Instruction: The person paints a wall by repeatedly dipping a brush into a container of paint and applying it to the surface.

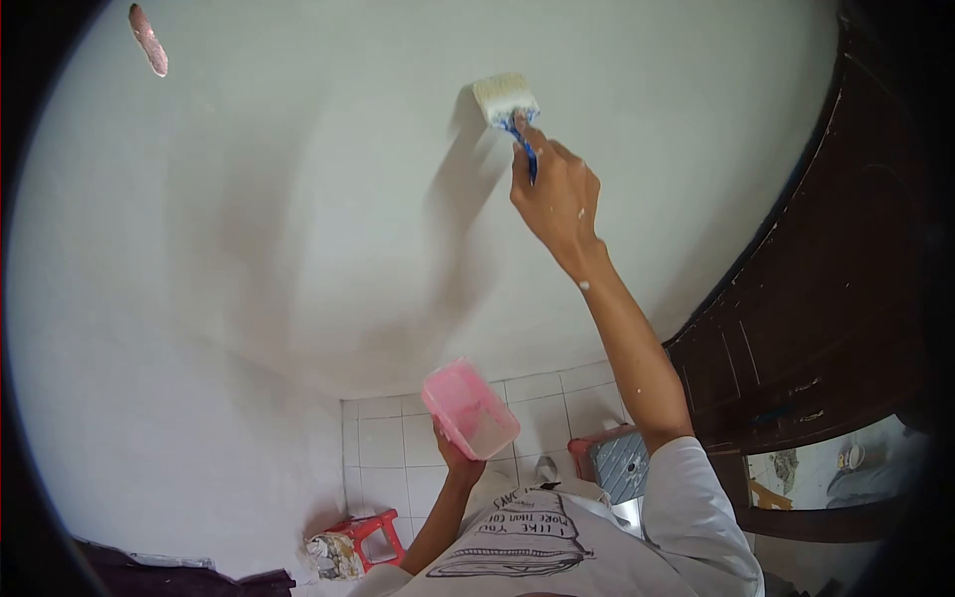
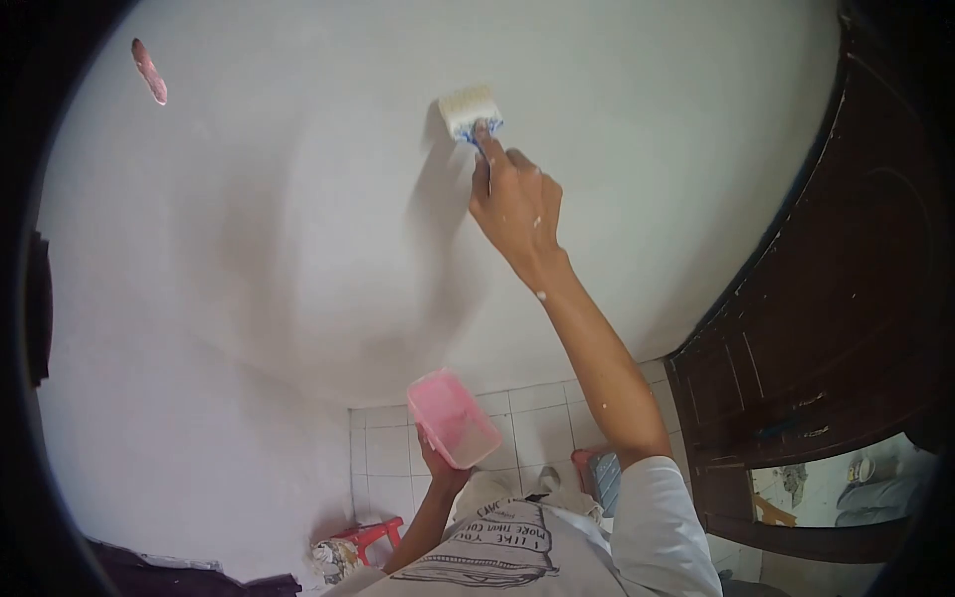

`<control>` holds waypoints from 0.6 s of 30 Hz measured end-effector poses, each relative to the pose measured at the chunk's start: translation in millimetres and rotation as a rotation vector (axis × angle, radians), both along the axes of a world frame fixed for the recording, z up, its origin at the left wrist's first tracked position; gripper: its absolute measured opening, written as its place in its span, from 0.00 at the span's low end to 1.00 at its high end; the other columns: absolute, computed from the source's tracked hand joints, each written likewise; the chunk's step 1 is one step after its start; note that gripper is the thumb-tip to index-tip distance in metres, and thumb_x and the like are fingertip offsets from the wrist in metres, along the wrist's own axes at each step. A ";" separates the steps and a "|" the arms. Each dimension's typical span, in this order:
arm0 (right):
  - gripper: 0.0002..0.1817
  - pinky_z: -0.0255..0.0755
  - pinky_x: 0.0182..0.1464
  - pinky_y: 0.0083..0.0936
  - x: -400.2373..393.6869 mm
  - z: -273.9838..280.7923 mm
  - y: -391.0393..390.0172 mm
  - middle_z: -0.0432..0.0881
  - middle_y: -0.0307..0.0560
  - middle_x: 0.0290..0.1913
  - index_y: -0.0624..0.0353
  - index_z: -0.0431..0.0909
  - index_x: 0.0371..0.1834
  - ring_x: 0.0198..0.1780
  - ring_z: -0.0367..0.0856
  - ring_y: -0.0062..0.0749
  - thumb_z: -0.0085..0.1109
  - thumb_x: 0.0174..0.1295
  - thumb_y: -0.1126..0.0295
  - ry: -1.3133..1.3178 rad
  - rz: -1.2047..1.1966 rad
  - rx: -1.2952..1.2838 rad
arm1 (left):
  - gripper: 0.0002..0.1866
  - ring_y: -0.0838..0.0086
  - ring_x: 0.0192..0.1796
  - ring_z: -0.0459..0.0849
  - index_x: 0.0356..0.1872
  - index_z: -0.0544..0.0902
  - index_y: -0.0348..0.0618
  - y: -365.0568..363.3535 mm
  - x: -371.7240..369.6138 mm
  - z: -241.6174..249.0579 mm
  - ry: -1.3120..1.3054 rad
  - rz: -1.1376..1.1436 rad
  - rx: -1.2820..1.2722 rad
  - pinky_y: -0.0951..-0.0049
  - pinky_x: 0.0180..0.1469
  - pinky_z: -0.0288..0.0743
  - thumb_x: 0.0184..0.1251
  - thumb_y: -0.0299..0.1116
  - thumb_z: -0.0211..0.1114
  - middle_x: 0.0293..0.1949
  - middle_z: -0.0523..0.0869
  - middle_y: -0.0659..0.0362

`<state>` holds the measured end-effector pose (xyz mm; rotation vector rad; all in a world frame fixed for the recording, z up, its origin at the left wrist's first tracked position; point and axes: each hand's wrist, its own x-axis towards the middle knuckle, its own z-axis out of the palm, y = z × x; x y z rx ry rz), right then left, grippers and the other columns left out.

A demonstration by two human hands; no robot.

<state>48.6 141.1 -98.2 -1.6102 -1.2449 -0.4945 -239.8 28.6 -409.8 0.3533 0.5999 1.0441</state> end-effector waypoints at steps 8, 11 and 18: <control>0.29 0.80 0.29 0.46 5.8 -231.0 13.6 0.82 0.55 0.30 0.46 0.73 0.71 0.25 0.83 0.54 0.61 0.64 0.71 -0.019 -0.119 -0.322 | 0.37 0.58 0.65 0.78 0.74 0.65 0.55 11.3 29.0 22.4 -0.161 -0.091 -0.106 0.46 0.66 0.75 0.76 0.69 0.42 0.65 0.76 0.59; 0.21 0.81 0.41 0.55 18.4 -313.5 -0.5 0.85 0.58 0.35 0.48 0.82 0.60 0.37 0.86 0.59 0.61 0.62 0.69 0.209 -0.068 -0.718 | 0.36 0.59 0.66 0.78 0.74 0.65 0.55 18.3 24.9 23.6 -0.159 -0.062 0.011 0.46 0.67 0.74 0.77 0.68 0.41 0.66 0.76 0.59; 0.14 0.78 0.38 0.51 14.9 -38.2 -2.1 0.84 0.64 0.32 0.61 0.86 0.49 0.33 0.83 0.62 0.57 0.62 0.72 0.078 0.072 -0.419 | 0.36 0.58 0.67 0.77 0.75 0.65 0.55 39.4 0.4 26.2 -0.188 -0.084 -0.016 0.47 0.70 0.72 0.78 0.67 0.41 0.67 0.76 0.59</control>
